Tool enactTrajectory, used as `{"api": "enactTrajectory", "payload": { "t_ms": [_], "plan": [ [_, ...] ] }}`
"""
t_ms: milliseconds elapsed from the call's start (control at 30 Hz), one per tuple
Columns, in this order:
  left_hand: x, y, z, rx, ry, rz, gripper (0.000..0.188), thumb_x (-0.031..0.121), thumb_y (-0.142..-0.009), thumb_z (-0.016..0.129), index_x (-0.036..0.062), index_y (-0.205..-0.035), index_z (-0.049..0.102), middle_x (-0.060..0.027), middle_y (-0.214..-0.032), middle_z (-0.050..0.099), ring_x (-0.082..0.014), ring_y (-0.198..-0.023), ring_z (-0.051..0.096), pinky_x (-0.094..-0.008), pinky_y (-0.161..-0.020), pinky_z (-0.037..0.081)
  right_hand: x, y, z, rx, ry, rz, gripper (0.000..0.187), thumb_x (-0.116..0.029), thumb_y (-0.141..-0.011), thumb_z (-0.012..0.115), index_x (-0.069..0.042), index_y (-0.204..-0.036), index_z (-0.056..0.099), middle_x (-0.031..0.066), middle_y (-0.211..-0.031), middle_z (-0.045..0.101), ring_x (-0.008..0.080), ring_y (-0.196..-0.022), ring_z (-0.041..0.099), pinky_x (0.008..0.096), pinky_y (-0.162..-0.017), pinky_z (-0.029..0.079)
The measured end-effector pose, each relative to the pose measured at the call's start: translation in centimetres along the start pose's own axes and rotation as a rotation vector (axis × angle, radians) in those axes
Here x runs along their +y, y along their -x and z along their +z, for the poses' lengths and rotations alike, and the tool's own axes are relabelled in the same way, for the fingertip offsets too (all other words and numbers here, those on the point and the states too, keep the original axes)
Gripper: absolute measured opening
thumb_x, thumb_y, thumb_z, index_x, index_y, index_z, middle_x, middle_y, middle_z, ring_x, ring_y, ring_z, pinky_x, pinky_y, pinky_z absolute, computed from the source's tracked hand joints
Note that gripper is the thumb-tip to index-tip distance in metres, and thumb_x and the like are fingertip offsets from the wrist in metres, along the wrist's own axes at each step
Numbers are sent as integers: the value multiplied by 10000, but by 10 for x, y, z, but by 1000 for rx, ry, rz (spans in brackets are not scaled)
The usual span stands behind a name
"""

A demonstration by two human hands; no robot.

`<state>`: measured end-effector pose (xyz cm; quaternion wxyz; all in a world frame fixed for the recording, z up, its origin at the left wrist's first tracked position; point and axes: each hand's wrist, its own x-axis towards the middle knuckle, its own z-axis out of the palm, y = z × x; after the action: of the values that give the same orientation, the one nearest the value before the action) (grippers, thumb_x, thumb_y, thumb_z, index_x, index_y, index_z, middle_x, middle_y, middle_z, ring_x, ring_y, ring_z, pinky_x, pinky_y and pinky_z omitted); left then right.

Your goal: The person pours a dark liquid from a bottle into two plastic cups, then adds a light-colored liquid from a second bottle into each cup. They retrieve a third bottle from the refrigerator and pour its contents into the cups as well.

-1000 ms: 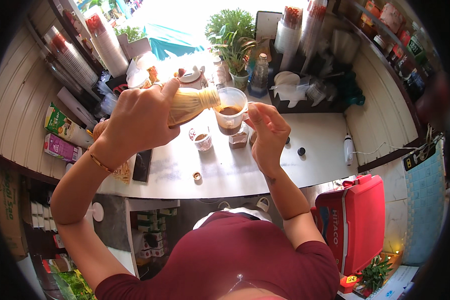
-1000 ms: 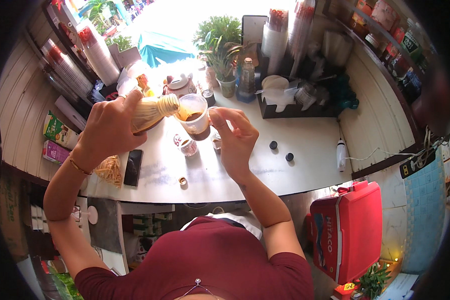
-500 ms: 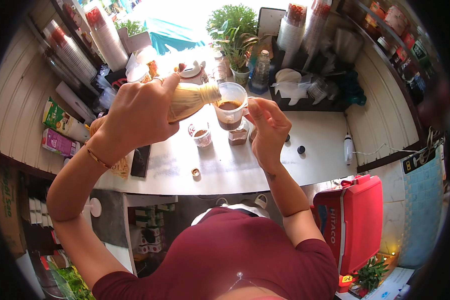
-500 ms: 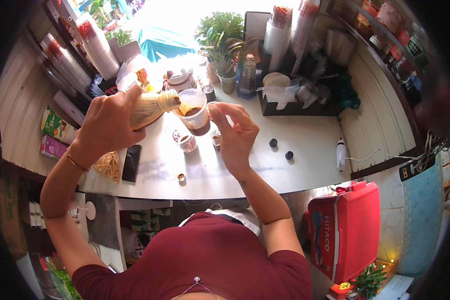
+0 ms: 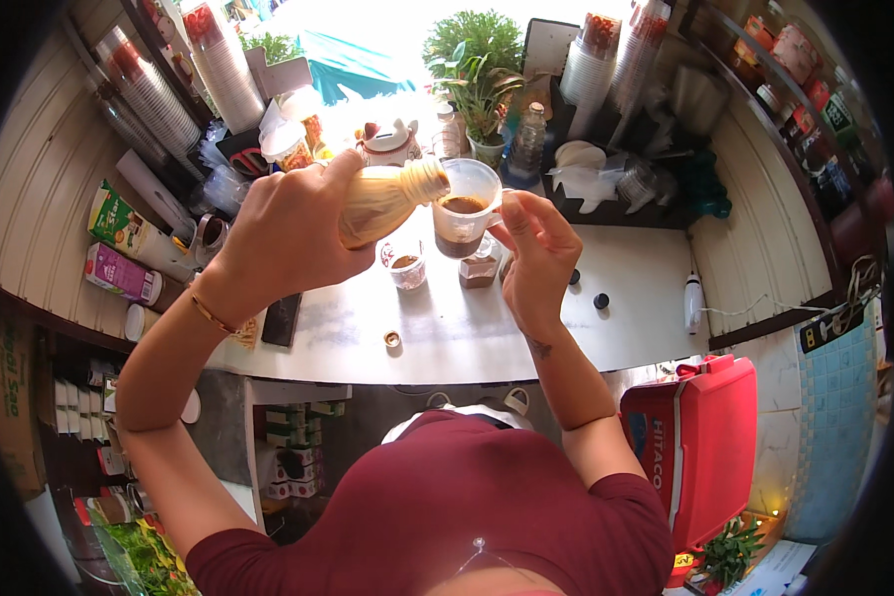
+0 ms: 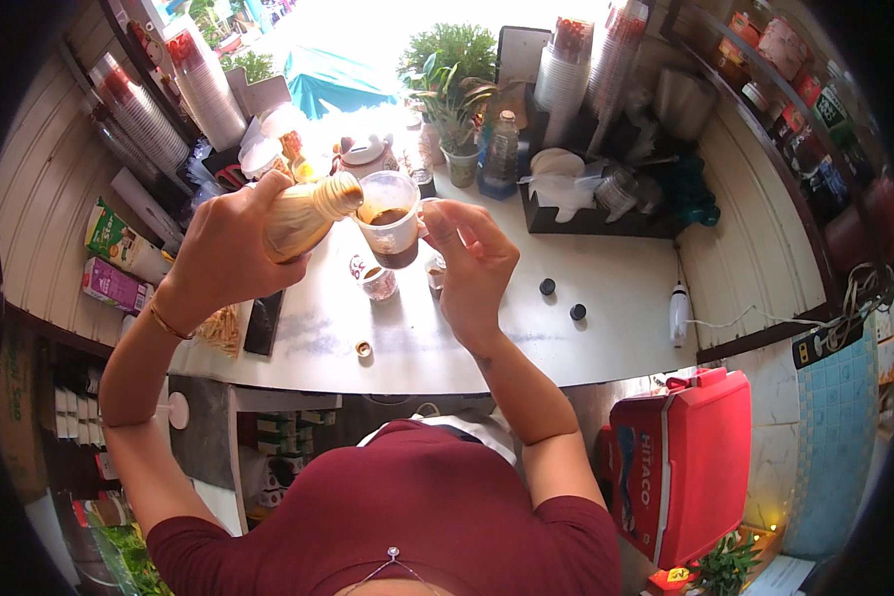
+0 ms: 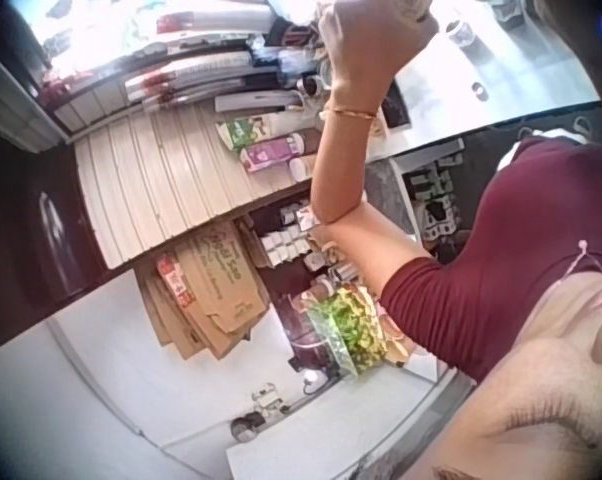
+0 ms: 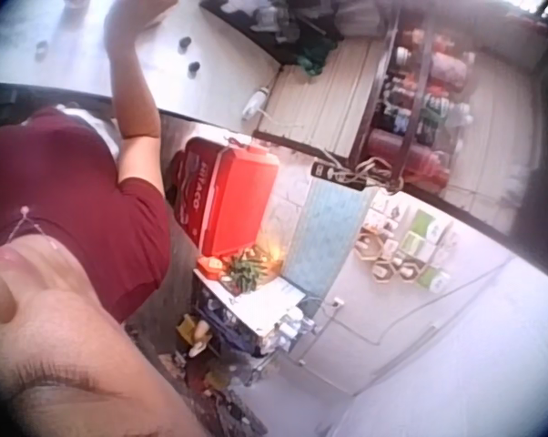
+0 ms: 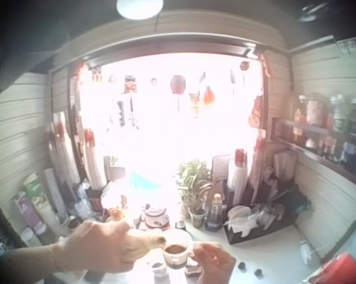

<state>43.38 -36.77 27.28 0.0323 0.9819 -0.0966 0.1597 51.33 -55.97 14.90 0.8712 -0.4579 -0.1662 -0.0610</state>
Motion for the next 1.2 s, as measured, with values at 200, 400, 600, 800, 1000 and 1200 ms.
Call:
{"api": "enactTrajectory", "payload": {
  "t_ms": [200,400,600,800,1000,1200],
  "plan": [
    [-10,11,28,184,271,-21,508,261,-631,773,5,-1006,544,-201,-760,640,-339,-691,666,-396,-648,545,-5,1,10,-5,-30,32,149,-91,-859,679,-12,-986,676,50,-906,659,105,-846,637,246,-741,544],
    [-10,26,48,369,448,-177,513,227,-611,812,6,-992,549,-149,-761,653,-254,-683,685,-346,-633,551,-8,-6,16,-4,-61,15,152,-98,-854,686,-24,-988,676,48,-929,673,101,-860,635,252,-723,552],
    [-51,70,103,527,674,-454,497,172,-654,802,-8,-1051,564,-108,-902,656,-189,-789,651,-320,-742,526,-17,-30,-41,13,235,-70,127,-74,-846,684,-6,-954,690,49,-900,678,100,-800,643,241,-703,538],
    [-64,112,160,563,625,-663,474,141,-691,782,5,-1076,542,-83,-940,646,-191,-853,636,-337,-810,505,-16,-46,-122,-146,1007,-180,92,-63,-815,696,-17,-893,714,64,-838,674,133,-760,632,252,-684,496],
    [-63,127,203,621,819,-750,437,59,-725,752,14,-1088,513,-80,-980,640,-181,-899,620,-328,-861,479,-6,-60,-147,-258,1221,-177,91,-50,-802,691,-38,-887,718,68,-816,662,166,-720,636,282,-654,499],
    [-74,124,237,707,806,-807,443,83,-732,762,21,-1091,511,-82,-1017,627,-178,-926,607,-314,-865,469,-2,-72,-150,-309,1270,-168,87,-44,-799,685,-30,-880,714,76,-793,648,179,-691,625,279,-644,497]
  ]
}}
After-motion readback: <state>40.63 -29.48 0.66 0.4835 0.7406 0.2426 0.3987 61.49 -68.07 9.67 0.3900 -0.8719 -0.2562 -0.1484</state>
